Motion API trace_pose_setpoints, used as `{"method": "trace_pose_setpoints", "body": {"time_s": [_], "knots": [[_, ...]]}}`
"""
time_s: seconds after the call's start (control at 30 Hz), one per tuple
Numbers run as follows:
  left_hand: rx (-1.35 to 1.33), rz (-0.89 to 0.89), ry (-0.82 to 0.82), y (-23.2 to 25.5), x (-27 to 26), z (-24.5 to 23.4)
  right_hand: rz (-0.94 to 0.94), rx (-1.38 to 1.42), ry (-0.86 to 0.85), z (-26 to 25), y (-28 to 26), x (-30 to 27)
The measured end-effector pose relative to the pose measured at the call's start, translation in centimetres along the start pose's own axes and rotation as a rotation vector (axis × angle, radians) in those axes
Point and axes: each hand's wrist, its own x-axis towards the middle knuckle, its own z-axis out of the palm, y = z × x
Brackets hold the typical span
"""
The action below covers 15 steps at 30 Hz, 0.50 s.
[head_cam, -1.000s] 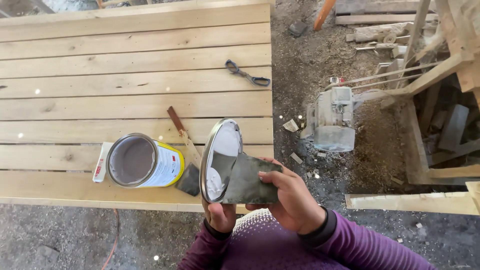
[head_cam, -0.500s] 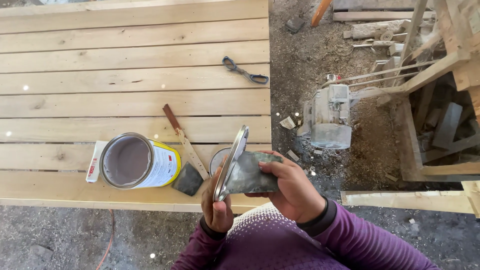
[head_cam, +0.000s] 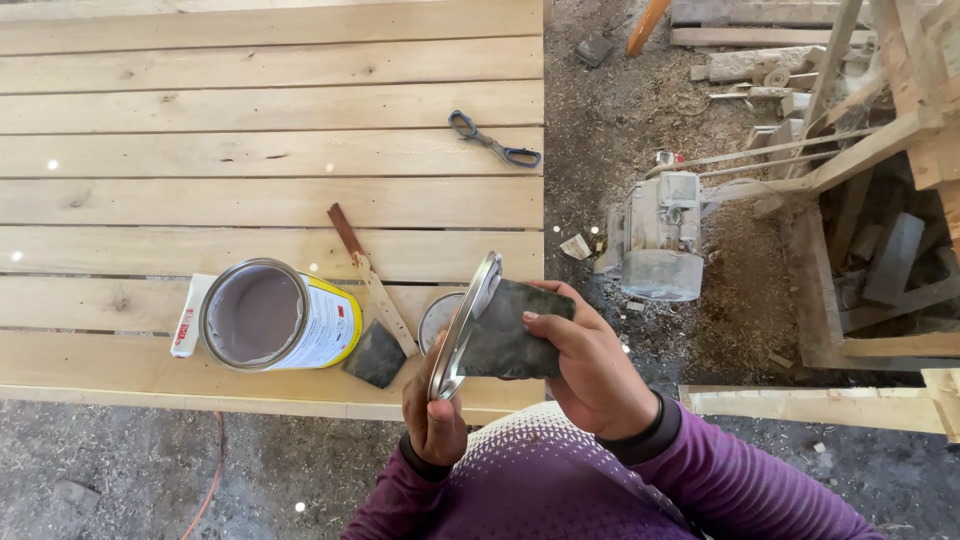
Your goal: Applying wood filler to gaps and cracks in a wooden tabletop using a putty knife and sandpaper.
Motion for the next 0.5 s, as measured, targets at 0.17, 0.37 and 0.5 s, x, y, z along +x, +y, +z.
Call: {"method": "trace_pose_setpoints", "body": {"time_s": [0.17, 0.37, 0.5], "knots": [[0.062, 0.114, 0.011, 1.2, 0.9, 0.4, -0.037, 0.029, -0.052, 0.4, -0.1, -0.3], [0.130, 0.072, 0.002, 2.3, 1.4, 0.3, -0.059, 0.003, -0.134, -0.1, 0.2, -0.4], [0.083, 0.013, 0.024, 2.7, 1.3, 0.3, -0.149, -0.068, -0.091, 0.1, 0.7, -0.3]]}}
